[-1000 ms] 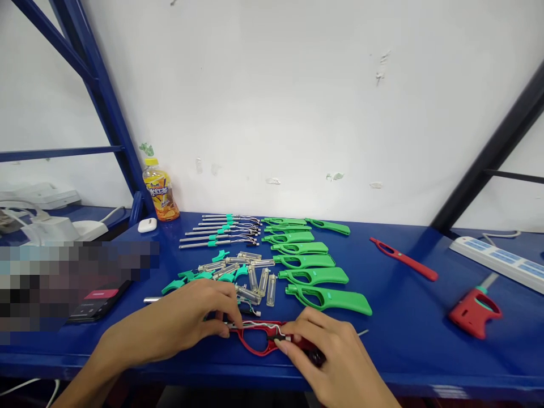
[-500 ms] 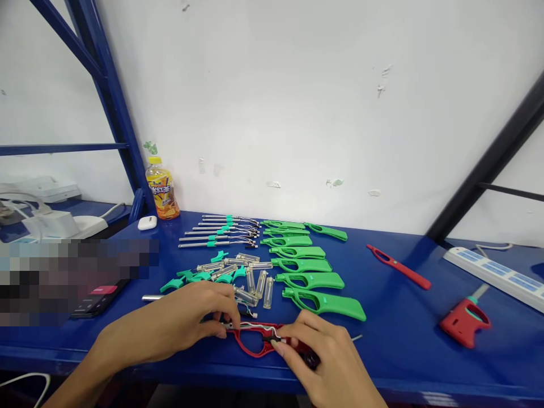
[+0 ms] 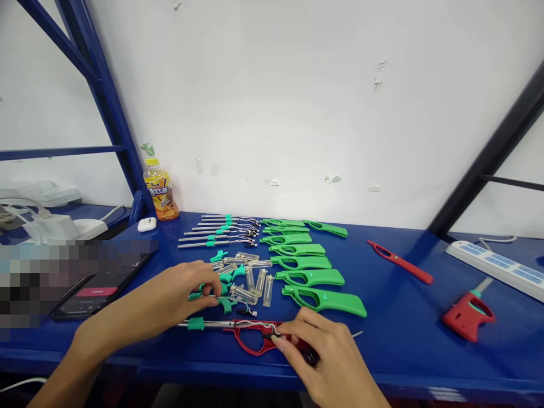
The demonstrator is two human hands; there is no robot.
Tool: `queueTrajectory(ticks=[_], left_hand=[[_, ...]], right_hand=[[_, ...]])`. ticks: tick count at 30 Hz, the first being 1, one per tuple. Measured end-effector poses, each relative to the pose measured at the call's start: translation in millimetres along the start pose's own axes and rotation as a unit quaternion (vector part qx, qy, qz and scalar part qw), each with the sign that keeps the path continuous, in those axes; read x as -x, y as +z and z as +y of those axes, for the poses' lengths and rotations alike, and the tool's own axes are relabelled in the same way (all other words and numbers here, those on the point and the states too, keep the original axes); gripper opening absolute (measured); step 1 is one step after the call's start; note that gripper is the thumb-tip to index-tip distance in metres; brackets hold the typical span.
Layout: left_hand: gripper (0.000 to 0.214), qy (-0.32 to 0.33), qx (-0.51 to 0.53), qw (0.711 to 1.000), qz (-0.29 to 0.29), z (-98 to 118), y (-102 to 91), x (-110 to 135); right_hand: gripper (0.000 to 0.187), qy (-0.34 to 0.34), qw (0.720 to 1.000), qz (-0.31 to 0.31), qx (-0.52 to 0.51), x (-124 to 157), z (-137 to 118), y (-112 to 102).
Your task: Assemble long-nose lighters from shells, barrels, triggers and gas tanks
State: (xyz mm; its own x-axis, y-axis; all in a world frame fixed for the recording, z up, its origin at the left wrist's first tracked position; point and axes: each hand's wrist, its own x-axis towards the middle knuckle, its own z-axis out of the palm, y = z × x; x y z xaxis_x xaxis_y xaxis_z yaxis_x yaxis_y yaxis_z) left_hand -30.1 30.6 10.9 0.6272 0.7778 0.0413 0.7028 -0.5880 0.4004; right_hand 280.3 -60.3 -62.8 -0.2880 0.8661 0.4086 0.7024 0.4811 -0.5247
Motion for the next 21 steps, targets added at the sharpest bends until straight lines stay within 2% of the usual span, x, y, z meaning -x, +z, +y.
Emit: queueTrajectory(ticks=[8, 13, 16, 21], left_hand=[[0.013, -0.016, -0.023, 1.0, -0.011, 14, 6.9, -8], [0.016, 0.002, -0.023, 1.0, 0.013, 15, 4.3, -6], [0.015, 0.018, -0.014, 0.999, 0.026, 24, 2.3, -3], [0.016, 0.067, 0.011, 0.998, -0.002, 44, 7.9, 2]], right_hand=[[0.022, 0.017, 1.0, -0.019, -0.005, 1, 1, 0], [0.023, 0.031, 0.999, -0.03, -0.009, 3, 4, 1], [0.025, 0.038, 0.999, -0.035, -0.013, 3, 4, 1], [0.027, 0.048, 0.998, -0.029, -0.016, 3, 3, 1]])
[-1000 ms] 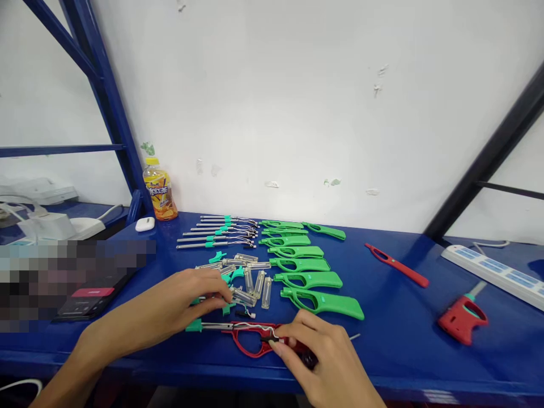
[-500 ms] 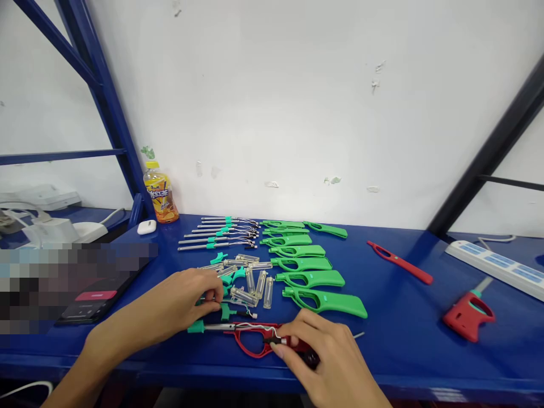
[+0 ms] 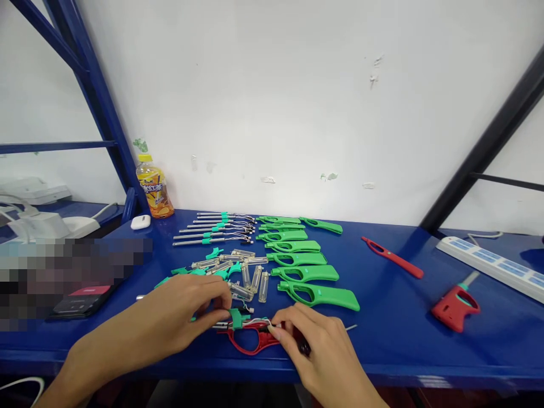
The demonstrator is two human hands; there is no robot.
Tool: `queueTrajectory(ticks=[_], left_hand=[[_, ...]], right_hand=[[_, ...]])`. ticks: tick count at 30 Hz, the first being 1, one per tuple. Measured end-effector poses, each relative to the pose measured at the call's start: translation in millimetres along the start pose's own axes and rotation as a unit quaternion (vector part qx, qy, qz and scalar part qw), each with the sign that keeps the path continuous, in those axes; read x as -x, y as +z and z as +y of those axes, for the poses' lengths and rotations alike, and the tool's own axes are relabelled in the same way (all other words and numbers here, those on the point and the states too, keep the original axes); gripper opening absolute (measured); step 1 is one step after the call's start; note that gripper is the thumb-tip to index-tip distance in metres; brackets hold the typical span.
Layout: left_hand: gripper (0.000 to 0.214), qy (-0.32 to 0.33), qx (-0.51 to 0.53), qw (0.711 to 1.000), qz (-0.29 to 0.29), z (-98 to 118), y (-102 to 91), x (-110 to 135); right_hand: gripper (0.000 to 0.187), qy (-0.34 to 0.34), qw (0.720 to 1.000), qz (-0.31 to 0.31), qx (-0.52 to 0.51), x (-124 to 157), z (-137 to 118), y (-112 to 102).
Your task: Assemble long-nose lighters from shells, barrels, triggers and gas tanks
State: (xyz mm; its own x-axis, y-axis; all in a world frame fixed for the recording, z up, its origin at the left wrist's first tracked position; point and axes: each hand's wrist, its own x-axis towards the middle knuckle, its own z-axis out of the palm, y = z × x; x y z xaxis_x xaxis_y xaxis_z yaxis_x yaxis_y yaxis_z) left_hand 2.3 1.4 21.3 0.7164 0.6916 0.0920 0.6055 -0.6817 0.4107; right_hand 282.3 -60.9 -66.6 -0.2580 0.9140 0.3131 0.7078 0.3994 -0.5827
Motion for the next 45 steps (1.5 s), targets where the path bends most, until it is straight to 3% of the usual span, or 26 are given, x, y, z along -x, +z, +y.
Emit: queueTrajectory(ticks=[5, 10, 19, 33, 40, 45], left_hand=[[0.011, 0.014, 0.004, 1.0, -0.015, 12, 3.3, 4], [0.012, -0.003, -0.025, 1.0, -0.012, 10, 5.2, 5], [0.015, 0.019, -0.091, 0.995, -0.029, 10, 20.7, -4], [0.02, 0.026, -0.062, 0.997, -0.044, 9, 19.7, -7], [0.022, 0.037, -0.04, 0.998, -0.041, 2, 18.5, -8], [0.02, 0.034, -0.075, 0.996, -0.026, 5, 22.4, -9]], right_hand=[[0.026, -0.032, 0.999, 0.02, 0.023, -1, 3, 3], [0.027, -0.054, 0.997, 0.034, 0.045, -3, 6, 5], [0.026, -0.058, 0.997, 0.035, 0.036, -1, 2, 5], [0.035, -0.048, 0.997, 0.055, 0.029, -4, -4, 4], [0.026, -0.039, 0.997, 0.045, 0.051, -2, -1, 3], [0.031, -0.054, 0.996, 0.054, 0.046, -3, -2, 3]])
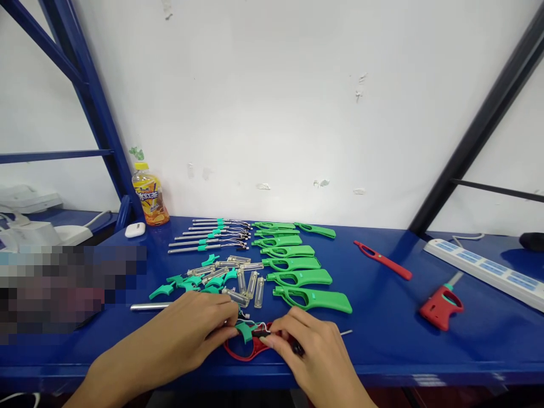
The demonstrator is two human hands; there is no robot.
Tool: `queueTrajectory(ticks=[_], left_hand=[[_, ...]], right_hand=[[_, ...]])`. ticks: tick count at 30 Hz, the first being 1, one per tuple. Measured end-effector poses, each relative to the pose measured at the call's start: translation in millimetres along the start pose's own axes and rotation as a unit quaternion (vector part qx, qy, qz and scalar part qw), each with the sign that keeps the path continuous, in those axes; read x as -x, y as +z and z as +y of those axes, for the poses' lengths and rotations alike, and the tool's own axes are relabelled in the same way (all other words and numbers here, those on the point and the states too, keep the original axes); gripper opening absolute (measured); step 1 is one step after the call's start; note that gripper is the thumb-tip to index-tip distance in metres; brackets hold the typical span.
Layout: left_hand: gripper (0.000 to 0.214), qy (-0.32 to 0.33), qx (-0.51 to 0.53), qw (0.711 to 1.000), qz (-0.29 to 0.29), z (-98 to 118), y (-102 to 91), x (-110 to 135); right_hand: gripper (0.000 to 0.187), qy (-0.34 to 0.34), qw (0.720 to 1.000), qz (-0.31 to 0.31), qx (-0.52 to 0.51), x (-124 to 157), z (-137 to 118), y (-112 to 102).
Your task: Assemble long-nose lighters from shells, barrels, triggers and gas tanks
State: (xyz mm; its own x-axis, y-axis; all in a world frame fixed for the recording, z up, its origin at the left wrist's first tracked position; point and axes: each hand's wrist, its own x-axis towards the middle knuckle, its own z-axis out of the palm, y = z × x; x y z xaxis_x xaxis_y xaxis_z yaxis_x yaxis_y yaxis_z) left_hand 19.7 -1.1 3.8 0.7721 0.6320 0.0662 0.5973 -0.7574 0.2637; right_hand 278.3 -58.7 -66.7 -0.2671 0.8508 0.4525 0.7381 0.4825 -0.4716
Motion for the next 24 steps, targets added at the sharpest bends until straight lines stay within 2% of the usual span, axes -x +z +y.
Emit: queueTrajectory(ticks=[10, 19, 24], left_hand=[[0.017, 0.005, -0.025, 1.0, -0.008, 1.7, 5.6, -2.3], [0.017, 0.004, -0.028, 1.0, -0.005, 0.3, 6.4, -3.5], [0.017, 0.018, -0.03, 0.999, -0.003, 2.1, 7.1, -4.5]], right_hand=[[0.035, 0.008, 1.0, 0.018, -0.011, -0.3, -5.3, 0.5], [0.033, -0.031, 0.999, 0.012, -0.01, -0.3, -7.1, -1.5], [0.033, -0.031, 0.999, 0.005, -0.008, 0.3, -6.4, -0.6]])
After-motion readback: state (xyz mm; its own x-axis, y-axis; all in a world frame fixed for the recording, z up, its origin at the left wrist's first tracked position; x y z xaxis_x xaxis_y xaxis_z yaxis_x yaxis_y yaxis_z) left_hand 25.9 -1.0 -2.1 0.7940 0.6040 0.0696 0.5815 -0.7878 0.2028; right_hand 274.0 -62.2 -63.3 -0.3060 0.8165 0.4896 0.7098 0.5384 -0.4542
